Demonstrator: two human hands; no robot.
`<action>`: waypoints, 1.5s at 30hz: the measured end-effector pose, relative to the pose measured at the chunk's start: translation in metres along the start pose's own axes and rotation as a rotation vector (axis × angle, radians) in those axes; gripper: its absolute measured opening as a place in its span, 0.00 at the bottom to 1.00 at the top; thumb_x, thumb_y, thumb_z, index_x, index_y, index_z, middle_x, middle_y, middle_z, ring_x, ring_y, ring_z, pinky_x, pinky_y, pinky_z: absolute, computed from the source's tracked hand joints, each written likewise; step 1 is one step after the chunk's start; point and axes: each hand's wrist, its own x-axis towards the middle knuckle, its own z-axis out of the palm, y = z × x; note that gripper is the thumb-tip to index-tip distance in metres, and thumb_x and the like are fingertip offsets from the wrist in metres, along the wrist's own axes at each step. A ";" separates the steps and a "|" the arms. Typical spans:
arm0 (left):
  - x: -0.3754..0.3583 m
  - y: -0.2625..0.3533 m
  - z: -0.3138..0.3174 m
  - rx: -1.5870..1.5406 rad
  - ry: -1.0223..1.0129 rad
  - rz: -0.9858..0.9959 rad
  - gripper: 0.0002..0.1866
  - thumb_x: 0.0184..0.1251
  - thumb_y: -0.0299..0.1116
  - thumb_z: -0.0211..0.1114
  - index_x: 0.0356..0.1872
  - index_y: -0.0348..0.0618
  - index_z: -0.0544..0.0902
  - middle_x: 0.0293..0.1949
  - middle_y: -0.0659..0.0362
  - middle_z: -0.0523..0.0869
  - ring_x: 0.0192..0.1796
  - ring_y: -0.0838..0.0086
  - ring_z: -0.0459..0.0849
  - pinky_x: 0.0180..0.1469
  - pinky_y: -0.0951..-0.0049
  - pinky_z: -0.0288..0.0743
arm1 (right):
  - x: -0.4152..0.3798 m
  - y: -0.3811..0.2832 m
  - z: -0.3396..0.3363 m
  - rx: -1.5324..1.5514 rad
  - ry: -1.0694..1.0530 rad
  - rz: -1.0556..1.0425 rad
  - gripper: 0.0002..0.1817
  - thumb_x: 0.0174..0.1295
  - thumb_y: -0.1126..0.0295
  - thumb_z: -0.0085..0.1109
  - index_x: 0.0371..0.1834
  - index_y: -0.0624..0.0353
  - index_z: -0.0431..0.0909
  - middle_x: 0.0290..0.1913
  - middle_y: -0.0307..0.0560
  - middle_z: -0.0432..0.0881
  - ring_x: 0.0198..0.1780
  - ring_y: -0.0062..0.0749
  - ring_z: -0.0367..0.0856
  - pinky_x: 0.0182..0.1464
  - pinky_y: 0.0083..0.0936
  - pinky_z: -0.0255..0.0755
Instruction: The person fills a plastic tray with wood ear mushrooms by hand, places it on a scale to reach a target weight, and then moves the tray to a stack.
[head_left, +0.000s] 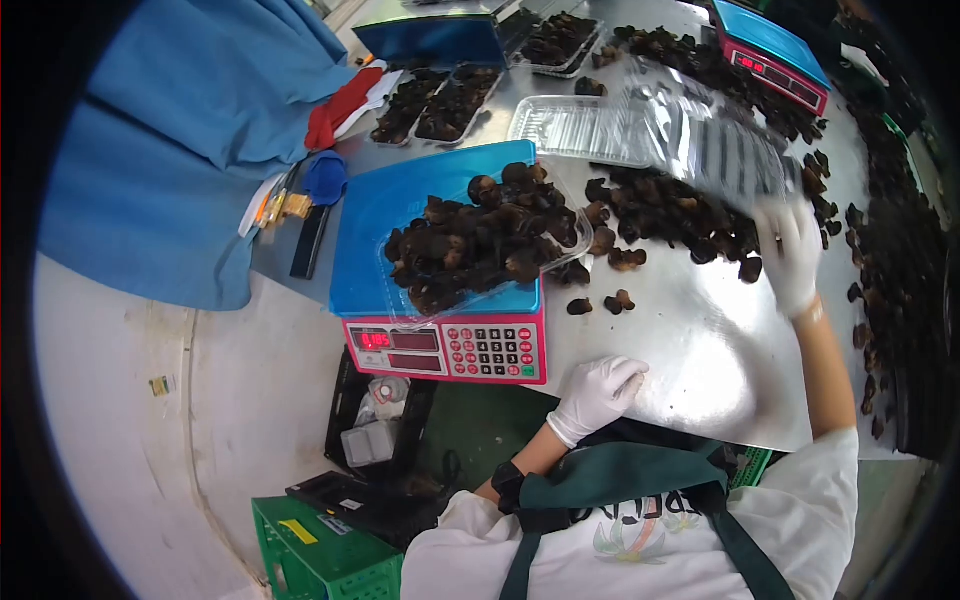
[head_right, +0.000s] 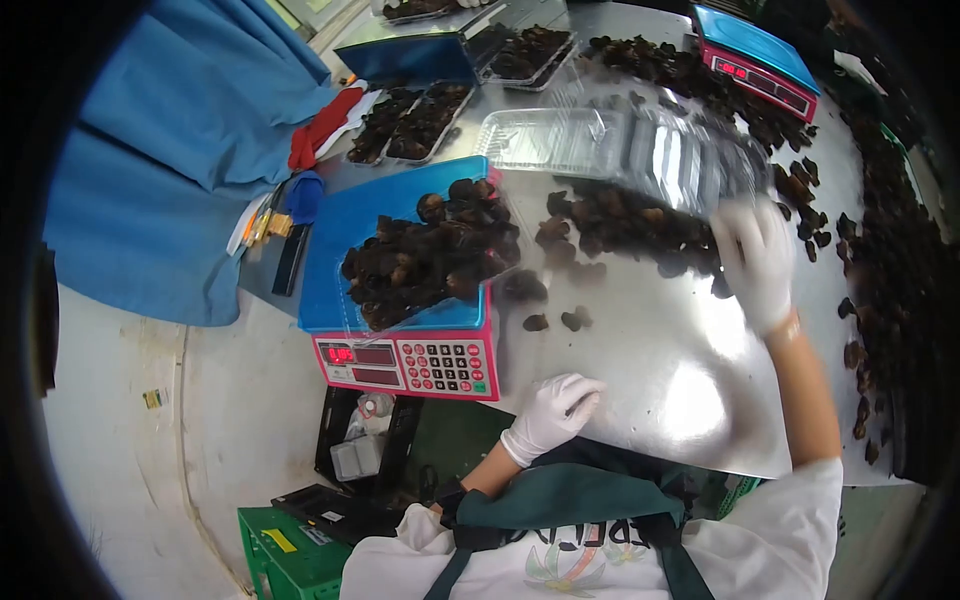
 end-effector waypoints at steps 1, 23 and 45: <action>0.000 -0.002 0.002 -0.021 0.012 -0.006 0.05 0.60 0.26 0.64 0.37 0.43 0.81 0.27 0.56 0.80 0.29 0.62 0.80 0.31 0.66 0.73 | -0.041 0.003 -0.017 -0.028 -0.059 -0.035 0.09 0.53 0.77 0.64 0.37 0.56 0.77 0.34 0.45 0.77 0.35 0.43 0.76 0.36 0.35 0.69; 0.266 0.016 0.055 0.733 -0.402 -0.463 0.63 0.36 0.53 0.77 0.76 0.62 0.47 0.70 0.37 0.57 0.62 0.37 0.70 0.61 0.48 0.69 | -0.036 0.140 0.074 0.062 -0.717 0.653 0.70 0.28 0.43 0.78 0.78 0.40 0.43 0.76 0.69 0.44 0.71 0.77 0.51 0.70 0.57 0.54; 0.168 0.031 0.040 -0.126 -0.304 0.034 0.39 0.45 0.23 0.72 0.64 0.51 0.71 0.55 0.48 0.71 0.58 0.54 0.74 0.64 0.64 0.68 | -0.084 -0.031 -0.028 0.588 -0.346 0.771 0.31 0.46 0.69 0.68 0.57 0.46 0.71 0.66 0.54 0.63 0.59 0.58 0.72 0.60 0.44 0.70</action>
